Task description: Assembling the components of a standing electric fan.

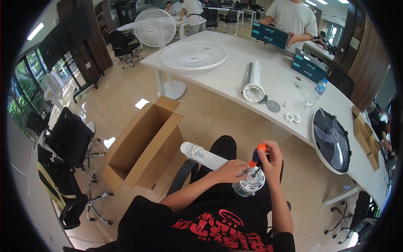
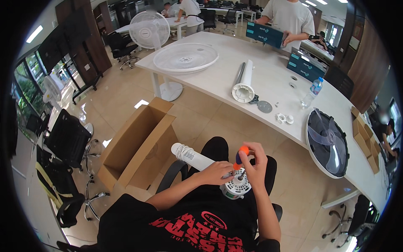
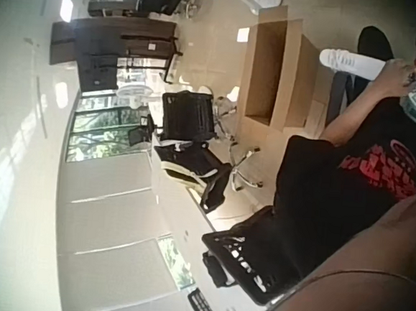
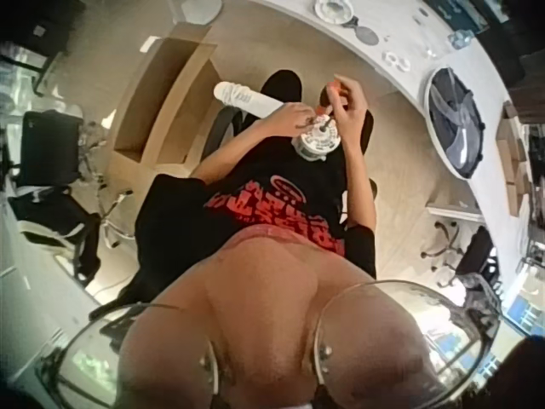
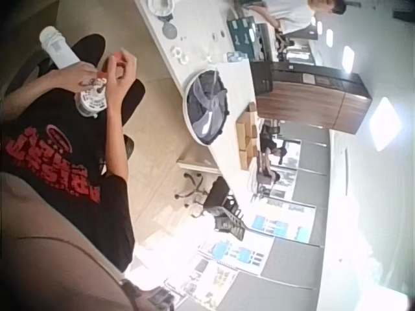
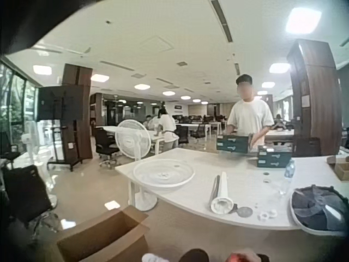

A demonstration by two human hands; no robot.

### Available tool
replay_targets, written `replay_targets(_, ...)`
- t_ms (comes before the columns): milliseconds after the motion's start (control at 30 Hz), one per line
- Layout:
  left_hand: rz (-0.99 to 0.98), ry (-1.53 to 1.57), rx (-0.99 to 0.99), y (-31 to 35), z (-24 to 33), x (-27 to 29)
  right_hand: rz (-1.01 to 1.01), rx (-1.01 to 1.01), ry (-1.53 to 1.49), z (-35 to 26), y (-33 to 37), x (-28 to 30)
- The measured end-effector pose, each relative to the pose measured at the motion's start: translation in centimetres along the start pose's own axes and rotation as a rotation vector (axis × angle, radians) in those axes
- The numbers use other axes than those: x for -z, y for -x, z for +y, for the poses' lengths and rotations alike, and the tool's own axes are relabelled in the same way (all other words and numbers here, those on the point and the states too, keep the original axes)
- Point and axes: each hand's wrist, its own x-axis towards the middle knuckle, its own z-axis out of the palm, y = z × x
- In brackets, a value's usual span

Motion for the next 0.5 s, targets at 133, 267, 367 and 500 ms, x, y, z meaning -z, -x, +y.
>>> replay_targets(133, 0.081, -0.028, 0.042, 1.2, 0.6, 0.8, 0.038, -0.194, -0.379, -0.8, -0.8, -1.8)
replay_targets(267, 0.060, -0.069, 0.096, 1.8, 0.8, 1.3, -0.034, 0.023, -0.018, -0.9, -1.0, -1.9)
replay_targets(367, 0.049, -0.065, 0.099, 1.7, 0.6, 1.0, -0.092, -0.013, -0.102, -1.3, -1.1, -2.1)
replay_targets(500, 0.021, -0.052, 0.077, 0.8, 0.8, 1.0, -0.047, -0.126, -0.352, -0.1, -0.3, -1.7)
